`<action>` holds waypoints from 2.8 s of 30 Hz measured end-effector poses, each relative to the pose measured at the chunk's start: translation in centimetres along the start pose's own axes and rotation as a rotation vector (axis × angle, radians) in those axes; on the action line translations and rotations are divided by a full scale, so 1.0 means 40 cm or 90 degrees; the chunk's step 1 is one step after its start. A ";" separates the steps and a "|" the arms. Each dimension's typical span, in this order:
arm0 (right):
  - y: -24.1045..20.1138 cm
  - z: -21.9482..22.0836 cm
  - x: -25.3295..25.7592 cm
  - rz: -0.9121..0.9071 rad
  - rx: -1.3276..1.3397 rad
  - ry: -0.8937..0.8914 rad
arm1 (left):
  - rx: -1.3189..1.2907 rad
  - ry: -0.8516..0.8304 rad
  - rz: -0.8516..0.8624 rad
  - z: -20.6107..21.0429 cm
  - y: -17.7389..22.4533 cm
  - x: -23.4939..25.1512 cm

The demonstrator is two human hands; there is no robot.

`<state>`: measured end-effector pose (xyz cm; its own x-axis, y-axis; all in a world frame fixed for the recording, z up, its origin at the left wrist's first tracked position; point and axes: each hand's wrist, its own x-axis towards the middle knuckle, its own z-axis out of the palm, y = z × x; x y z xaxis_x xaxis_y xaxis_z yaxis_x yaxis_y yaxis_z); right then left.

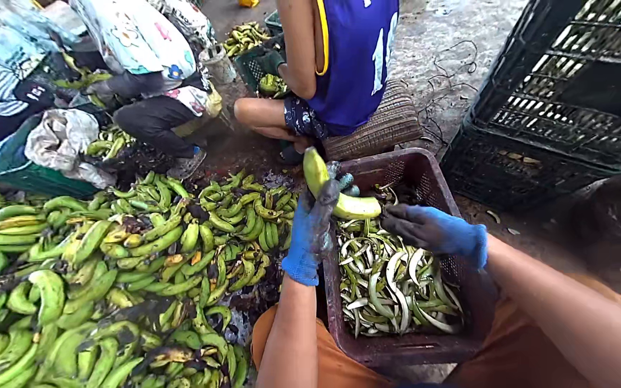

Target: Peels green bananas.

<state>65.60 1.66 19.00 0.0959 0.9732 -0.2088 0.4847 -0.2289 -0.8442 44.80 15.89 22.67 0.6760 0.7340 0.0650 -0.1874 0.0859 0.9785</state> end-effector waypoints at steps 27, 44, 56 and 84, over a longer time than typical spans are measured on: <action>-0.025 -0.058 0.007 -0.223 -0.279 0.441 | 0.043 0.055 0.002 0.126 0.025 -0.073; -0.024 0.000 -0.026 -0.285 -0.146 0.242 | 0.043 0.074 0.013 0.011 0.007 0.014; -0.015 0.020 -0.028 -0.287 -0.182 0.193 | 0.041 0.078 0.033 0.027 -0.001 0.018; -0.029 -0.138 0.006 -0.131 -0.307 0.474 | 0.090 -0.059 -0.007 0.070 0.005 -0.054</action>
<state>69.87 2.27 22.66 0.4227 0.7938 0.4373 0.8495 -0.1790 -0.4962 45.30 12.44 23.26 0.7410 0.6683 0.0655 -0.0817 -0.0071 0.9966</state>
